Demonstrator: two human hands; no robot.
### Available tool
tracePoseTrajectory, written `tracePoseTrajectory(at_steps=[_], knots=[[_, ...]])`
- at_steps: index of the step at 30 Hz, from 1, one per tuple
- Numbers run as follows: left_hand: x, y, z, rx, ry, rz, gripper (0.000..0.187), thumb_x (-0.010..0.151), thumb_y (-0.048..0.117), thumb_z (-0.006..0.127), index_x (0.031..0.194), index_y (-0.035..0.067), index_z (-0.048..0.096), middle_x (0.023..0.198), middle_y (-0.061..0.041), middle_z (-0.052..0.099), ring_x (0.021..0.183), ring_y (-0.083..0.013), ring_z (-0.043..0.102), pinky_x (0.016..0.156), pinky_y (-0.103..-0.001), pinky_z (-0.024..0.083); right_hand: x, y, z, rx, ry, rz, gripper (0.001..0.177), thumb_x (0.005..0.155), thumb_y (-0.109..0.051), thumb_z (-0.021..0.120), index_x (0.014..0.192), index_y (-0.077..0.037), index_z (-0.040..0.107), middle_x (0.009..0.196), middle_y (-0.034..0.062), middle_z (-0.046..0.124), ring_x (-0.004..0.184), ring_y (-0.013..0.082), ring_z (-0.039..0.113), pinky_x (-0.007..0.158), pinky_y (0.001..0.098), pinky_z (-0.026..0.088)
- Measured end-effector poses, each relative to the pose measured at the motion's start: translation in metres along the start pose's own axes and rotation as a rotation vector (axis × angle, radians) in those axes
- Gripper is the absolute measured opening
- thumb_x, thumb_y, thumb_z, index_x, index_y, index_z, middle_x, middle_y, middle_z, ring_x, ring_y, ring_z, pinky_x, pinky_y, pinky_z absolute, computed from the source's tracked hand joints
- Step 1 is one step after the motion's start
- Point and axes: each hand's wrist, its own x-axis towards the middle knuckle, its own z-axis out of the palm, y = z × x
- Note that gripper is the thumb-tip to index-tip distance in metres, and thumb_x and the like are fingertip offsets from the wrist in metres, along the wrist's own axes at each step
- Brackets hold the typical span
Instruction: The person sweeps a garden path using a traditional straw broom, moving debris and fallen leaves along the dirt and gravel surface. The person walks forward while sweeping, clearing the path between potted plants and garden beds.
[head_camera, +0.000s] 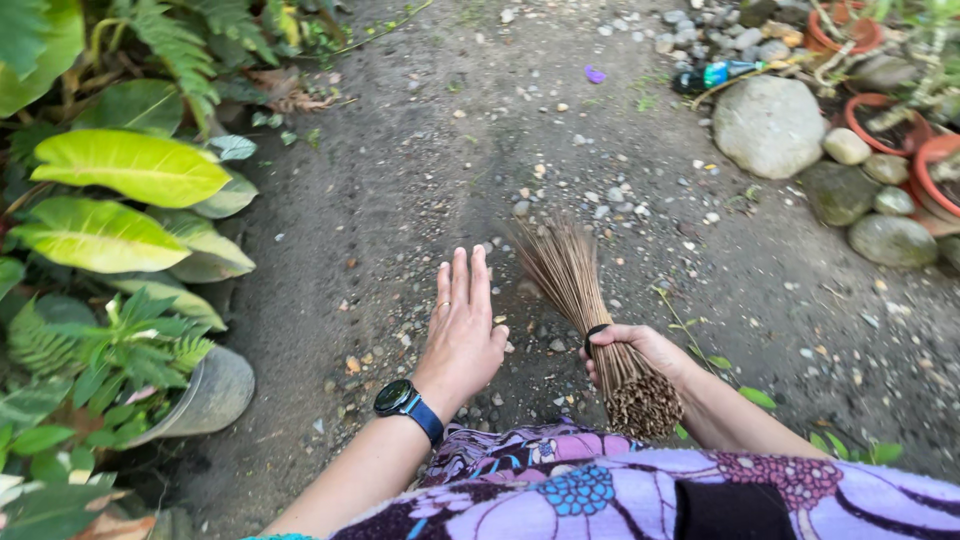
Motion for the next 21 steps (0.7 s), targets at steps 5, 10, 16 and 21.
tracePoseTrajectory(at_steps=[5, 10, 16, 21], knots=[[0.013, 0.025, 0.012, 0.031, -0.101, 0.088, 0.102, 0.085, 0.011, 0.070, 0.159, 0.006, 0.000, 0.167, -0.027, 0.003, 0.154, -0.0466, 0.004, 0.120, -0.056, 0.020, -0.049, -0.012, -0.028, 0.145, -0.025, 0.026, 0.031, 0.085, -0.009, 0.063, 0.110, 0.008, 0.058, 0.090, 0.0120, 0.072, 0.067, 0.0202, 0.070, 0.067, 0.0339, 0.064], [0.028, 0.049, 0.027, 0.034, -0.107, 0.194, 0.103, 0.083, 0.011, 0.071, 0.158, 0.004, 0.001, 0.165, -0.029, 0.004, 0.153, -0.0483, 0.005, 0.121, -0.057, 0.021, -0.082, 0.004, -0.041, 0.433, 0.013, 0.023, 0.028, 0.087, -0.016, 0.064, 0.107, 0.003, 0.057, 0.086, 0.0120, 0.071, 0.065, 0.0200, 0.070, 0.062, 0.0333, 0.063], [0.035, 0.073, 0.037, 0.050, -0.164, 0.230, 0.103, 0.083, 0.011, 0.071, 0.159, 0.005, 0.001, 0.165, -0.029, 0.003, 0.153, -0.0491, 0.006, 0.120, -0.058, 0.022, -0.089, 0.030, -0.056, 0.531, 0.321, -0.030, 0.022, 0.088, -0.022, 0.068, 0.098, -0.003, 0.061, 0.077, 0.0104, 0.069, 0.063, 0.0238, 0.068, 0.058, 0.0366, 0.060], [0.040, 0.090, 0.046, 0.063, -0.228, 0.220, 0.104, 0.083, 0.010, 0.071, 0.159, 0.007, 0.000, 0.167, -0.026, 0.002, 0.154, -0.0471, 0.006, 0.118, -0.057, 0.023, -0.061, 0.015, -0.093, 0.308, 0.223, -0.038, 0.014, 0.085, -0.020, 0.069, 0.080, -0.010, 0.061, 0.072, 0.0074, 0.066, 0.059, 0.0255, 0.066, 0.053, 0.0414, 0.059]])
